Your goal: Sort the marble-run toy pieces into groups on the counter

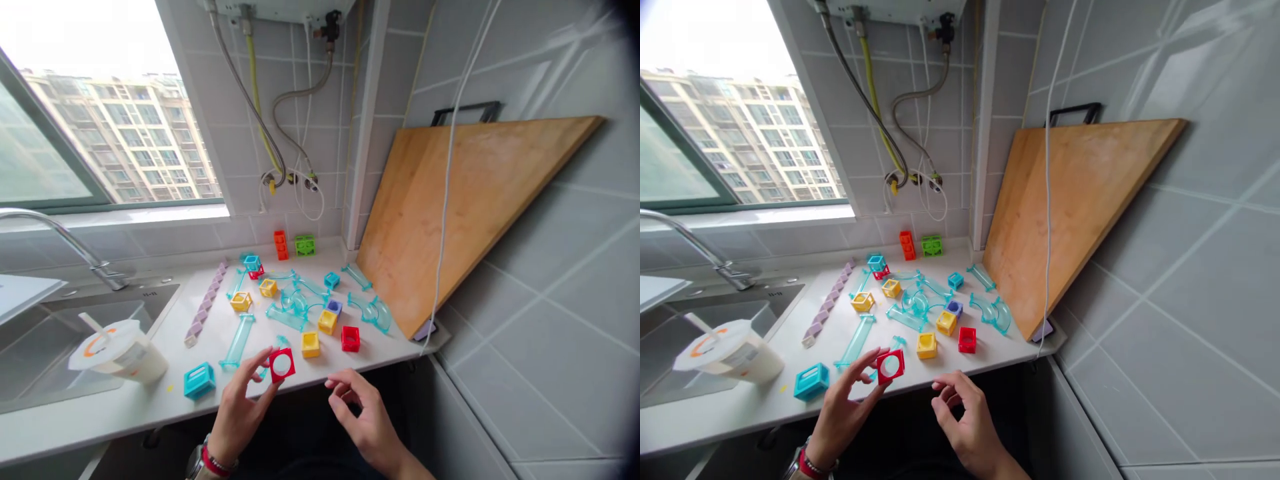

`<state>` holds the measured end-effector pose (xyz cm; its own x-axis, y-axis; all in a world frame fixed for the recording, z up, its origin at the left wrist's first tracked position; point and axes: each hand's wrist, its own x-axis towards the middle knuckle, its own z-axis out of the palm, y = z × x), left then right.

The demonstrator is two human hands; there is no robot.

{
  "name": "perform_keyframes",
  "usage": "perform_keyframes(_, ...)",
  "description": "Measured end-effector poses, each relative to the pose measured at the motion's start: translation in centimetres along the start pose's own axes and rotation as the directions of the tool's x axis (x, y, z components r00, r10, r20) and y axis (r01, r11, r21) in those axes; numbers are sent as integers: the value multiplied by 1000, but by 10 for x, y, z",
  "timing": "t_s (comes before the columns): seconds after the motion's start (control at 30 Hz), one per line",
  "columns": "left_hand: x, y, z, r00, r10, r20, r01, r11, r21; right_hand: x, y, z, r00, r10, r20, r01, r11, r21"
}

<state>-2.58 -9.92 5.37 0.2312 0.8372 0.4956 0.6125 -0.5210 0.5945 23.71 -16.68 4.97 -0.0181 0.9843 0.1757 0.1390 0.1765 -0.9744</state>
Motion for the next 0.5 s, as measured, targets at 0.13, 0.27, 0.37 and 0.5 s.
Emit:
perform_keyframes(0.13, 1, 19, -1, 999, 45, 14, -44, 997, -62, 6, 8, 15, 997, 47, 60, -55, 989, 139)
perform_keyframes(0.27, 10, 4, 30, 996, -79, -49, 68, 978, -196, 24, 38, 53, 995, 41, 88, -49, 995, 85)
perform_keyframes(0.37, 19, -15, 57, 967, -195, -165, 156, 962, -222, 37, 61, 89, 989, -113, 91, 132, 959, -250)
perform_keyframes(0.5, 21, -31, 68, 919, -352, -177, 284, 903, -321, 42, 69, 105, 970, -194, 149, 239, 884, -402)
